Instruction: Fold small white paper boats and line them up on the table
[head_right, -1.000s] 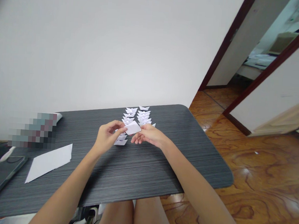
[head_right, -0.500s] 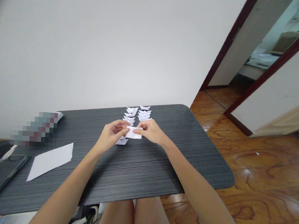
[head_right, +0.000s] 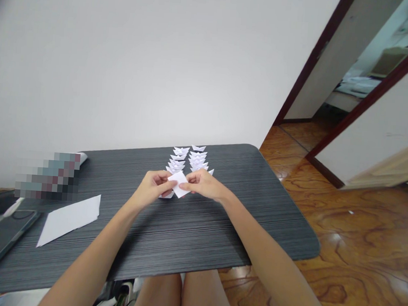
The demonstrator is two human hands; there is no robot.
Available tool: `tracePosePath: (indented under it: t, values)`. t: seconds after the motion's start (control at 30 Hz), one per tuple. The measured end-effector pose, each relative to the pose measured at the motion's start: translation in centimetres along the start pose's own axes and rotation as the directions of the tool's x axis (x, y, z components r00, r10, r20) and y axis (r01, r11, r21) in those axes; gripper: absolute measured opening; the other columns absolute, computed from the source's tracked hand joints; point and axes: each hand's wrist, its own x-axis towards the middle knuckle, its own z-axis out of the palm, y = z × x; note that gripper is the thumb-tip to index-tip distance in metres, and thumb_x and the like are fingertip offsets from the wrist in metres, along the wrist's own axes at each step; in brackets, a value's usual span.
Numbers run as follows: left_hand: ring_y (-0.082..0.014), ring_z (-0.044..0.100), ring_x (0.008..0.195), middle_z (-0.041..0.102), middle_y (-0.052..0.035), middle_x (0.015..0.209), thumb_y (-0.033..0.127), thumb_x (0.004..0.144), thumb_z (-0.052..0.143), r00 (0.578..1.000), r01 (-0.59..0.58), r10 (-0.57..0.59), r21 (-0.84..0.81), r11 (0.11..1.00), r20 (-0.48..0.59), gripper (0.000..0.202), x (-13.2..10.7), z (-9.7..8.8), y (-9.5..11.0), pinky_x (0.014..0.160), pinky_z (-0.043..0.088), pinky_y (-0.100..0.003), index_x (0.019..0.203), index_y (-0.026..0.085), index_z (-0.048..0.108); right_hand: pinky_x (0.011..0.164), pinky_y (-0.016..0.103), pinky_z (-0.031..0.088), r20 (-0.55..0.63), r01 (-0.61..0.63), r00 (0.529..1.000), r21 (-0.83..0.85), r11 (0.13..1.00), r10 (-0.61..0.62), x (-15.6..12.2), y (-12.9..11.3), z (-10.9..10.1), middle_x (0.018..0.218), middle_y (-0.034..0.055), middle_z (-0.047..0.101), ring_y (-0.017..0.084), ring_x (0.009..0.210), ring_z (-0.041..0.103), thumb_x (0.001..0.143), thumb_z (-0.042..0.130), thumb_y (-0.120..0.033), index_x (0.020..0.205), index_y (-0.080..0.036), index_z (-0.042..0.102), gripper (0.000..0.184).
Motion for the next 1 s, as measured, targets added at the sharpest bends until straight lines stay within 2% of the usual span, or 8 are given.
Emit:
tracePosePath:
  t: [0.1, 0.17, 0.3, 0.43, 0.57, 0.67, 0.87, 1.0]
  values:
    - [-0.0035, 0.032, 0.034, 0.038, 0.0064, 0.038, 0.034, 0.070, 0.057, 0.992, -0.064, 0.057, -0.051, 0.997, -0.117, 0.026, 0.0, 0.1, 0.2, 0.038, 0.023, -0.017, 0.057, 0.013, 0.049, 0.042, 0.019, 0.026, -0.080, 0.003, 0.997, 0.016, 1.000, -0.002, 0.1, 0.1, 0.4, 0.052, -0.0003, 0.055, 0.005, 0.044, 0.038, 0.065, 0.063, -0.035, 0.064, -0.009, 0.062, 0.026]
    - [-0.0035, 0.031, 0.035, 0.038, 0.0062, 0.038, 0.035, 0.070, 0.056, 0.986, -0.075, 0.072, -0.013, 0.997, -0.149, 0.029, 0.0, 0.1, 0.2, 0.038, 0.023, -0.018, 0.053, 0.013, 0.046, 0.043, 0.019, 0.027, -0.076, -0.006, 0.997, 0.029, 1.000, 0.009, 0.2, 0.3, 0.7, 0.054, 0.0000, 0.056, 0.005, 0.046, 0.040, 0.064, 0.064, -0.035, 0.064, -0.009, 0.062, 0.026]
    - [-0.0030, 0.031, 0.038, 0.038, 0.0055, 0.043, 0.034, 0.069, 0.058, 0.993, -0.074, 0.081, 0.077, 0.994, -0.086, 0.031, -0.1, -0.1, 0.1, 0.037, 0.022, -0.017, 0.051, 0.013, 0.045, 0.047, 0.019, 0.032, -0.131, 0.033, 0.991, 0.048, 0.998, -0.027, 0.4, 0.4, 0.8, 0.055, -0.0013, 0.055, 0.006, 0.049, 0.043, 0.064, 0.063, -0.036, 0.067, -0.011, 0.063, 0.025]
    - [-0.0026, 0.032, 0.036, 0.038, 0.0058, 0.041, 0.034, 0.070, 0.057, 0.996, -0.076, 0.079, 0.050, 0.996, -0.044, 0.031, -0.1, 0.0, 0.1, 0.036, 0.023, -0.016, 0.051, 0.012, 0.046, 0.048, 0.020, 0.034, -0.219, 0.084, 0.973, 0.067, 0.994, -0.067, 0.5, 0.4, 0.8, 0.053, -0.0019, 0.054, 0.006, 0.048, 0.044, 0.063, 0.064, -0.033, 0.062, -0.012, 0.063, 0.022]
    - [-0.0056, 0.044, 0.036, 0.049, 0.0041, 0.045, 0.037, 0.071, 0.056, 0.998, -0.048, 0.046, -0.067, 0.997, -0.032, 0.024, 0.1, 0.5, -0.1, 0.037, 0.031, -0.017, 0.067, 0.013, 0.051, 0.052, 0.022, 0.037, -0.380, 0.167, 0.918, 0.106, 0.980, -0.116, 0.7, 0.8, 0.9, 0.056, -0.0003, 0.057, 0.008, 0.052, 0.049, 0.065, 0.062, -0.033, 0.063, -0.012, 0.063, 0.021]
    - [-0.0081, 0.051, 0.041, 0.056, 0.0009, 0.051, 0.037, 0.072, 0.054, 1.000, -0.025, 0.022, -0.132, 0.991, -0.022, 0.026, 0.2, 0.8, -0.5, 0.040, 0.038, -0.019, 0.067, 0.013, 0.049, 0.053, 0.023, 0.039, -0.449, 0.189, 0.885, 0.105, 0.976, -0.123, 0.8, 1.1, 1.1, 0.059, 0.0012, 0.060, 0.010, 0.053, 0.051, 0.065, 0.062, -0.035, 0.065, -0.012, 0.064, 0.023]
    - [-0.0082, 0.050, 0.035, 0.056, 0.0002, 0.042, 0.036, 0.076, 0.050, 0.988, -0.083, 0.087, 0.032, 0.996, -0.124, 0.026, 0.0, 1.2, -1.3, 0.038, 0.038, -0.018, 0.064, 0.013, 0.046, 0.053, 0.024, 0.041, -0.513, 0.199, 0.839, -0.019, 0.980, -0.181, 0.9, 1.3, 1.4, 0.058, 0.0020, 0.059, 0.012, 0.053, 0.051, 0.067, 0.059, -0.037, 0.065, -0.011, 0.064, 0.026]
    - [-0.0098, 0.054, 0.042, 0.059, -0.0008, 0.051, 0.034, 0.075, 0.052, 0.985, -0.112, 0.113, 0.017, 0.994, -0.130, 0.022, 0.0, 1.4, -1.5, 0.044, 0.042, -0.020, 0.070, 0.014, 0.046, 0.054, 0.025, 0.042, -0.551, 0.204, 0.806, -0.088, 0.975, -0.218, 0.9, 1.3, 1.4, 0.058, 0.0023, 0.059, 0.013, 0.055, 0.051, 0.070, 0.056, -0.037, 0.065, -0.012, 0.064, 0.027]
